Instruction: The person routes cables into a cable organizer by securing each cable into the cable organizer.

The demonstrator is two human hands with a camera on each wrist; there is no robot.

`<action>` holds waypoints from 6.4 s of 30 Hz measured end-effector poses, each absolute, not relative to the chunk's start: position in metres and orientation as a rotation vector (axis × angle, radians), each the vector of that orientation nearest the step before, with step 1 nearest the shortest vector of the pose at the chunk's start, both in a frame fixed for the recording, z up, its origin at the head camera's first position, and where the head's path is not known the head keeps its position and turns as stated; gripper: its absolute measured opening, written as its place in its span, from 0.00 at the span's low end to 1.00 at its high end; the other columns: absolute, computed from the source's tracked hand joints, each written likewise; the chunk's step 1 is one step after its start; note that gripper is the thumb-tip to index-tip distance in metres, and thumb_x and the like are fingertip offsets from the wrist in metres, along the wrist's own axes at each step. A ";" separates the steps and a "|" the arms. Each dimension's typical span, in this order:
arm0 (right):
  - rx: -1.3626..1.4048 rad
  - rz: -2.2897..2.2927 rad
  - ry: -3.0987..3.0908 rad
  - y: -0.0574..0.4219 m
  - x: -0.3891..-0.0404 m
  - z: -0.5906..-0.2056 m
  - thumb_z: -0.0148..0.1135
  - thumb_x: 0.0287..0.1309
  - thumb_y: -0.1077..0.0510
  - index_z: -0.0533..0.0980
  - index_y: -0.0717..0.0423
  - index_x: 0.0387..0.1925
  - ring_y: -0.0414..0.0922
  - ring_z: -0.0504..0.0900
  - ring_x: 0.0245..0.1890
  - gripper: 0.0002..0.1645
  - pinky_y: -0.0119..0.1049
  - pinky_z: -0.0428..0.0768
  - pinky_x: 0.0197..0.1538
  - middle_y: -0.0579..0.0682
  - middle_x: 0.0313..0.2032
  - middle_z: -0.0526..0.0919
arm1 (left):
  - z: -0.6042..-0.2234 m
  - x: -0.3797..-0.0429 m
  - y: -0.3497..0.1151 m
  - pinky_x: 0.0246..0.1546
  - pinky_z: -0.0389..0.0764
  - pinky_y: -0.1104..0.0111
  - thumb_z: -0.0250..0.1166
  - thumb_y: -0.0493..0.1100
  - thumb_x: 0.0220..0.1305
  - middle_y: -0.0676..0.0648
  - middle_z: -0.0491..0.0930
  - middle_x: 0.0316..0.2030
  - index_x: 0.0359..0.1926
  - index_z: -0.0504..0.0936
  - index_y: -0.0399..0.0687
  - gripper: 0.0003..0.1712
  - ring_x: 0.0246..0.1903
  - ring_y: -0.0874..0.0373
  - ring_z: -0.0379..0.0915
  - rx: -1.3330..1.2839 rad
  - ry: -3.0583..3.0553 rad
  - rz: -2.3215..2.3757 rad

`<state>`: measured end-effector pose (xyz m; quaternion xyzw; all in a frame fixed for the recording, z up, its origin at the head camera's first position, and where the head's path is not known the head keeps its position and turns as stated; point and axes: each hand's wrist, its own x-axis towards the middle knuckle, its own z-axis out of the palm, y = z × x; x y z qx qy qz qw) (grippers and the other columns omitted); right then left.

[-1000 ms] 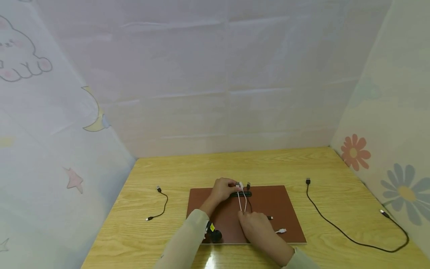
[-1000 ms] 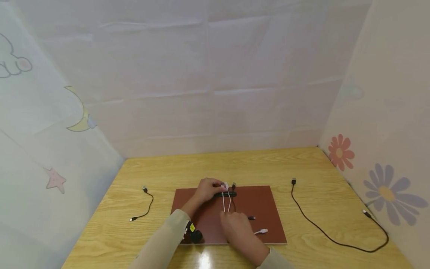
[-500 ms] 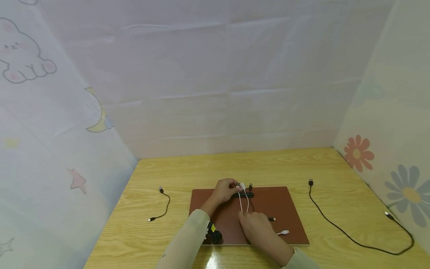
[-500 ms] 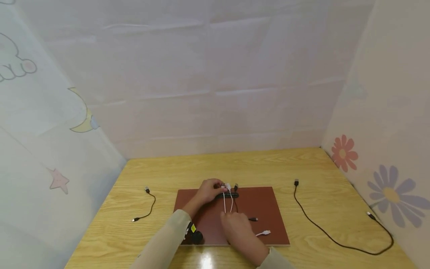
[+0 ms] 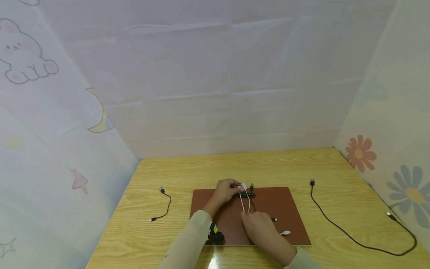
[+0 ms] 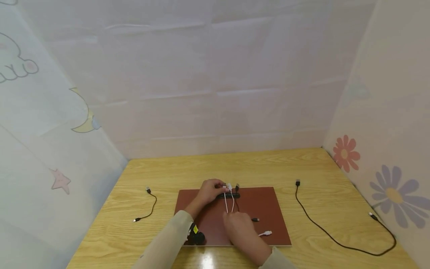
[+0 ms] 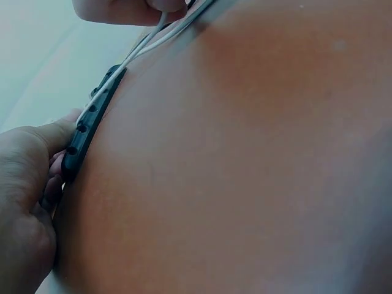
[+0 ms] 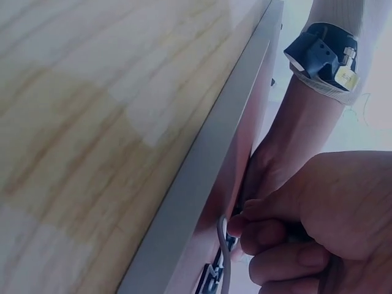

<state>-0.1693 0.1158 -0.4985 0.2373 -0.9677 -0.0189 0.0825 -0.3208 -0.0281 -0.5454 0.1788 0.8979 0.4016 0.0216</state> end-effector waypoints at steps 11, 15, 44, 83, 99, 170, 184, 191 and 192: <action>0.658 -0.011 -2.935 0.118 -0.167 -0.496 0.66 0.64 0.58 0.75 0.53 0.26 0.44 0.71 0.13 0.11 0.40 0.72 0.16 0.47 0.16 0.69 | -0.553 -0.319 -0.024 0.29 0.76 0.74 0.73 0.54 0.61 0.56 0.84 0.31 0.39 0.89 0.50 0.14 0.28 0.69 0.74 0.532 2.843 1.238; 0.639 -0.034 -2.900 0.120 -0.165 -0.496 0.67 0.63 0.59 0.72 0.52 0.23 0.44 0.70 0.13 0.14 0.40 0.71 0.15 0.47 0.15 0.69 | -0.553 -0.318 -0.022 0.28 0.76 0.74 0.74 0.55 0.61 0.56 0.84 0.29 0.38 0.89 0.50 0.14 0.27 0.69 0.73 0.525 2.868 1.229; 0.663 -0.101 -2.908 0.108 -0.164 -0.497 0.66 0.64 0.59 0.75 0.53 0.25 0.44 0.72 0.13 0.12 0.39 0.74 0.17 0.48 0.15 0.70 | -0.542 -0.316 -0.016 0.39 0.72 0.63 0.76 0.54 0.58 0.54 0.78 0.33 0.32 0.87 0.51 0.13 0.33 0.60 0.72 0.427 2.958 1.089; 0.663 0.260 -3.079 0.117 -0.154 -0.500 0.66 0.65 0.47 0.72 0.49 0.22 0.44 0.69 0.13 0.19 0.40 0.68 0.16 0.44 0.14 0.68 | -0.540 -0.321 -0.025 0.36 0.78 0.68 0.69 0.54 0.67 0.54 0.81 0.36 0.48 0.82 0.50 0.16 0.33 0.63 0.75 0.462 2.745 1.222; 0.546 0.283 -3.094 0.119 -0.150 -0.494 0.72 0.57 0.41 0.72 0.49 0.16 0.45 0.74 0.14 0.26 0.44 0.74 0.17 0.47 0.14 0.73 | -0.537 -0.322 -0.028 0.39 0.80 0.66 0.63 0.55 0.73 0.52 0.83 0.40 0.53 0.81 0.45 0.20 0.38 0.61 0.78 0.496 2.710 1.321; 0.606 0.259 -3.186 0.108 -0.142 -0.491 0.62 0.68 0.49 0.70 0.48 0.16 0.46 0.75 0.18 0.24 0.44 0.75 0.21 0.43 0.17 0.68 | -0.488 -0.306 -0.271 0.24 0.71 0.64 0.53 0.41 0.76 0.47 0.74 0.22 0.30 0.65 0.44 0.14 0.18 0.56 0.69 -0.231 2.822 1.093; 0.538 0.285 -3.141 0.110 -0.143 -0.490 0.68 0.63 0.47 0.72 0.52 0.19 0.49 0.79 0.19 0.22 0.47 0.78 0.21 0.47 0.17 0.74 | -0.442 -0.297 -0.256 0.51 0.84 0.55 0.59 0.44 0.77 0.34 0.79 0.52 0.59 0.76 0.33 0.20 0.52 0.39 0.79 -0.112 2.786 1.483; 0.504 0.290 -3.117 0.111 -0.144 -0.484 0.68 0.63 0.47 0.74 0.55 0.22 0.51 0.80 0.20 0.21 0.48 0.77 0.20 0.50 0.19 0.77 | -0.424 -0.295 -0.247 0.50 0.84 0.57 0.62 0.45 0.74 0.41 0.79 0.45 0.58 0.75 0.33 0.21 0.44 0.48 0.85 -0.107 2.553 2.032; 0.505 0.287 -3.111 0.111 -0.144 -0.483 0.68 0.63 0.47 0.74 0.55 0.22 0.50 0.79 0.20 0.21 0.47 0.77 0.20 0.50 0.18 0.77 | -0.420 -0.294 -0.245 0.49 0.84 0.57 0.62 0.46 0.74 0.43 0.79 0.43 0.57 0.76 0.33 0.21 0.41 0.51 0.85 -0.090 2.541 2.077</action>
